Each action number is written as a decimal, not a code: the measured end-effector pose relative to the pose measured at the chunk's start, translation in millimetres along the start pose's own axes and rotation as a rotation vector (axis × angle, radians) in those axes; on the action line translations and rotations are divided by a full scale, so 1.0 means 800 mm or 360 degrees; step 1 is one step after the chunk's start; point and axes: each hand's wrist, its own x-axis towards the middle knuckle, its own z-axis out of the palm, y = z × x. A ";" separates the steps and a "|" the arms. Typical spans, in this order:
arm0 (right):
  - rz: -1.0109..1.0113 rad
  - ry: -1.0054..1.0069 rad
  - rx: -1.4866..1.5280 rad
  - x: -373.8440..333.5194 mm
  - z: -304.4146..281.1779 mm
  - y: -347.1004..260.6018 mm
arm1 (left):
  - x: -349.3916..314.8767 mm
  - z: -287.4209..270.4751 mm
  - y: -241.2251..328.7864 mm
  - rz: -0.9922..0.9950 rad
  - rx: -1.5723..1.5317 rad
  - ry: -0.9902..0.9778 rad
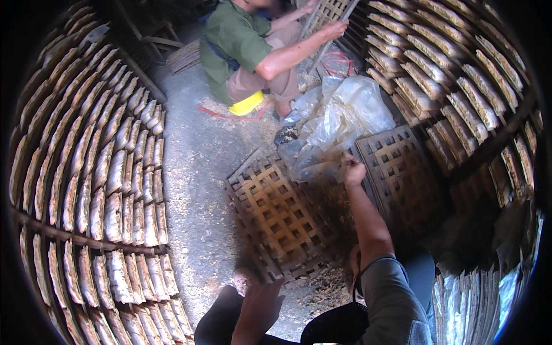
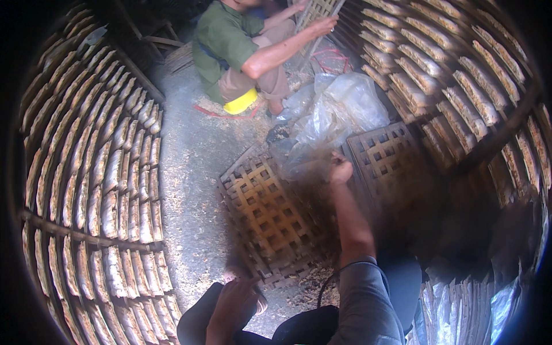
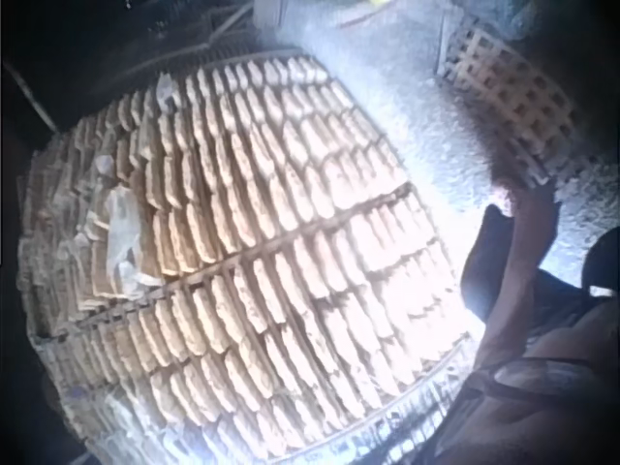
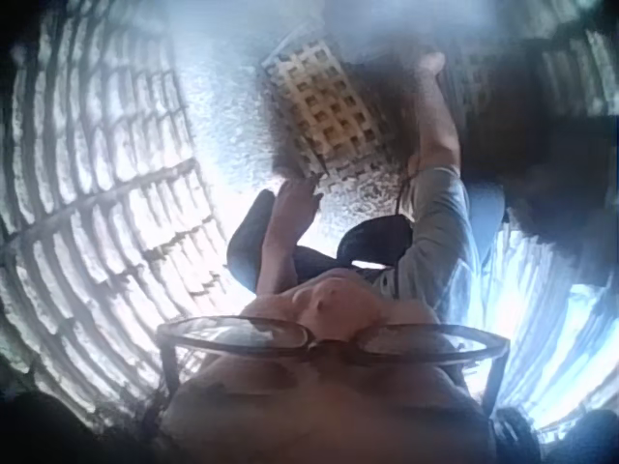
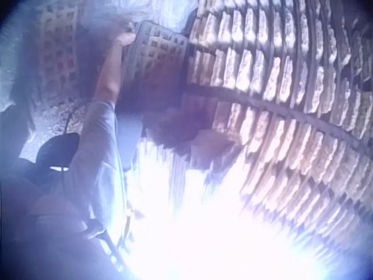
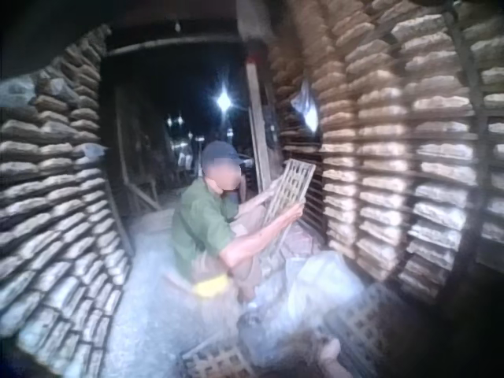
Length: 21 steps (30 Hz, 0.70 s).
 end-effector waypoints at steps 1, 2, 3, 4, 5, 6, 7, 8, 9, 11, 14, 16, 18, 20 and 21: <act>0.0057 -0.0049 0.0022 0.011 -0.005 -0.009 | -0.002 -0.002 0.002 0.0011 -0.0002 0.0013; 0.0124 -0.0104 0.0035 0.013 -0.011 -0.019 | 0.001 -0.009 0.011 -0.0046 -0.0028 -0.0005; 0.0186 -0.0150 0.0046 0.018 -0.016 -0.032 | 0.001 -0.014 0.016 -0.0092 -0.0057 -0.0021; 0.0079 -0.0316 0.0058 -0.008 -0.002 -0.066 | -0.009 -0.010 0.015 -0.0121 -0.0032 -0.0009; 0.0051 -0.0441 0.0044 -0.026 0.020 -0.105 | -0.018 -0.006 0.014 -0.0144 -0.0007 0.0003; 0.0003 -0.0531 -0.0002 -0.026 0.028 -0.148 | -0.024 -0.001 0.013 -0.0123 -0.0008 0.0011; -0.0076 -0.0629 0.0059 -0.031 0.036 -0.194 | -0.032 -0.001 0.016 -0.0141 0.0024 -0.0013; -0.0152 -0.0728 0.0125 -0.037 0.047 -0.239 | -0.040 -0.002 0.019 -0.0164 0.0059 -0.0039; -0.0243 -0.0772 0.0162 -0.031 0.050 -0.280 | -0.040 -0.002 0.021 -0.0143 0.0078 -0.0056; -0.0276 -0.0973 0.0213 -0.018 0.055 -0.349 | -0.037 -0.011 0.025 -0.0287 0.0061 -0.0262; -0.0150 -0.1324 0.0269 -0.018 0.044 -0.440 | -0.029 -0.026 0.030 -0.0338 -0.0018 -0.0153; -0.0099 -0.1495 0.0094 -0.029 0.023 -0.499 | -0.027 -0.028 0.031 -0.0245 0.0056 0.0141; -0.0095 -0.1633 -0.0058 -0.039 0.000 -0.534 | -0.020 -0.017 0.026 -0.0050 0.0272 0.0516; -0.0088 -0.1734 -0.0076 -0.075 -0.031 -0.571 | -0.010 -0.023 0.029 -0.0100 0.0055 0.0545; -0.0079 -0.1787 -0.0083 -0.096 -0.047 -0.585 | -0.006 -0.031 0.034 -0.0129 -0.0053 0.0554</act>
